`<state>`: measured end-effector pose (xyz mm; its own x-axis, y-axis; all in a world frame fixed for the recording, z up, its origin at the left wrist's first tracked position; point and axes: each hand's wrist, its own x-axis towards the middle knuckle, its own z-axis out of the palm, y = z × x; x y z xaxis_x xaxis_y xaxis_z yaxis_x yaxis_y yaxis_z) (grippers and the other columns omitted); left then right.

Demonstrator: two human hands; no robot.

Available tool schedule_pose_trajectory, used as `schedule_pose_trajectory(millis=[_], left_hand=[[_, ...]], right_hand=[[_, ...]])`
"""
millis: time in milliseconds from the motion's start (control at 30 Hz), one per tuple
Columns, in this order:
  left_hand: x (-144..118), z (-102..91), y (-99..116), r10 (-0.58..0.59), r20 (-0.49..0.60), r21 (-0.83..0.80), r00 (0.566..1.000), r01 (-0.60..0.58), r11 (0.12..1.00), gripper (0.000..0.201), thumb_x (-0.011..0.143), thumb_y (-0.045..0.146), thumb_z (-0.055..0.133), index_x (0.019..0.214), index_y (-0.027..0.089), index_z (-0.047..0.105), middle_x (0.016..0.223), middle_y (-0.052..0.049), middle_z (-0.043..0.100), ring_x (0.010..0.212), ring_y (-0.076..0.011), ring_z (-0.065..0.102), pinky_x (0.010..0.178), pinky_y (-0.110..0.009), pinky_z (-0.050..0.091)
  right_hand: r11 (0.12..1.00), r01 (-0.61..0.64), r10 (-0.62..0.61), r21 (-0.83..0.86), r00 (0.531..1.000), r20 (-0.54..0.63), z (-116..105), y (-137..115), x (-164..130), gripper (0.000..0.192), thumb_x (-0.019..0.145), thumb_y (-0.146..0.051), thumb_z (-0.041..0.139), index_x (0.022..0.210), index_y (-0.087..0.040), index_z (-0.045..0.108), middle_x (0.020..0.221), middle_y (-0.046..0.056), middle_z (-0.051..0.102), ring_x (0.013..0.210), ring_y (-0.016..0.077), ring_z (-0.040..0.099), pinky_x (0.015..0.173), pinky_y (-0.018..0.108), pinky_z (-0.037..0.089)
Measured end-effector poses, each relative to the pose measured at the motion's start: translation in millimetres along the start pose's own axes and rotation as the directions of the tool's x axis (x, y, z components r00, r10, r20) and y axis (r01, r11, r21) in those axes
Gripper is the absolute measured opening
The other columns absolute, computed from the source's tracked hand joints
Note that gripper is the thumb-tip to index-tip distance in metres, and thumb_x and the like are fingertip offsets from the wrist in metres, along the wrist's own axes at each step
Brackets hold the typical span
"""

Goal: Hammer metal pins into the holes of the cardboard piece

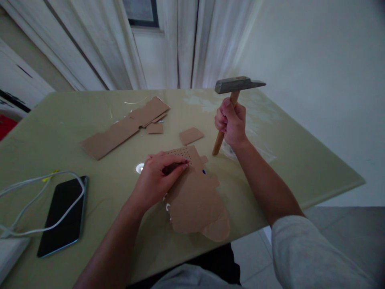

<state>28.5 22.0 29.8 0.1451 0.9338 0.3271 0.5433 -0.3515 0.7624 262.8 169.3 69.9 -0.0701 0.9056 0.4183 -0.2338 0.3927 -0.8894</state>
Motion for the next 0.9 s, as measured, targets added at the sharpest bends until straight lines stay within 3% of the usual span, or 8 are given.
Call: schedule_pose_trajectory(millis=[467, 667, 800, 900], left_hand=[[-0.2, 1.0, 1.4, 0.033, -0.003, 0.047, 0.999, -0.033, 0.998, 0.013, 0.101, 0.036, 0.079, 0.101, 0.031, 0.091, 0.091, -0.004, 0.087, 0.082, -0.0241, 0.077, 0.074, -0.038, 0.054], [0.2, 1.1, 1.5, 0.023, 0.004, 0.047, 1.0, -0.024, 0.999, 0.013, 0.101, 0.037, 0.079, 0.102, 0.031, 0.09, 0.096, -0.005, 0.088, 0.084, -0.0244, 0.078, 0.077, -0.039, 0.056], [0.4, 0.5, 1.0, 0.018, 0.001, 0.049, 1.0, -0.018, 0.999, 0.014, 0.101, 0.038, 0.079, 0.103, 0.03, 0.09, 0.096, -0.005, 0.088, 0.084, -0.0245, 0.078, 0.077, -0.038, 0.056], [0.5, 0.2, 0.6, 0.027, 0.0, 0.047, 1.0, -0.027, 0.999, 0.014, 0.1, 0.038, 0.079, 0.102, 0.031, 0.091, 0.095, -0.005, 0.088, 0.082, -0.024, 0.077, 0.075, -0.038, 0.055]], right_hand=[[1.0, -0.026, 0.026, 0.009, 0.999, 0.037, -2.5, 1.7, -0.1, 0.075, 0.076, -0.082, 0.091, 0.071, -0.028, 0.038, 0.052, -0.013, 0.027, 0.039, 0.0062, 0.022, 0.034, 0.025, 0.016], [0.997, -0.07, 0.071, -0.017, 0.993, 0.09, -2.6, 0.4, -2.7, 0.079, 0.076, -0.087, 0.087, 0.068, -0.028, 0.035, 0.052, -0.012, 0.029, 0.039, 0.0069, 0.022, 0.033, 0.025, 0.016], [0.996, -0.088, 0.087, -0.004, 0.974, 0.209, -5.3, -1.8, -5.1, 0.078, 0.076, -0.087, 0.087, 0.067, -0.027, 0.038, 0.052, -0.012, 0.027, 0.039, 0.006, 0.019, 0.034, 0.025, 0.014], [0.996, -0.085, 0.077, 0.006, 0.927, 0.366, -9.8, -2.7, -5.4, 0.076, 0.081, -0.086, 0.084, 0.064, -0.026, 0.041, 0.051, -0.013, 0.027, 0.038, 0.0049, 0.017, 0.035, 0.024, 0.013]])
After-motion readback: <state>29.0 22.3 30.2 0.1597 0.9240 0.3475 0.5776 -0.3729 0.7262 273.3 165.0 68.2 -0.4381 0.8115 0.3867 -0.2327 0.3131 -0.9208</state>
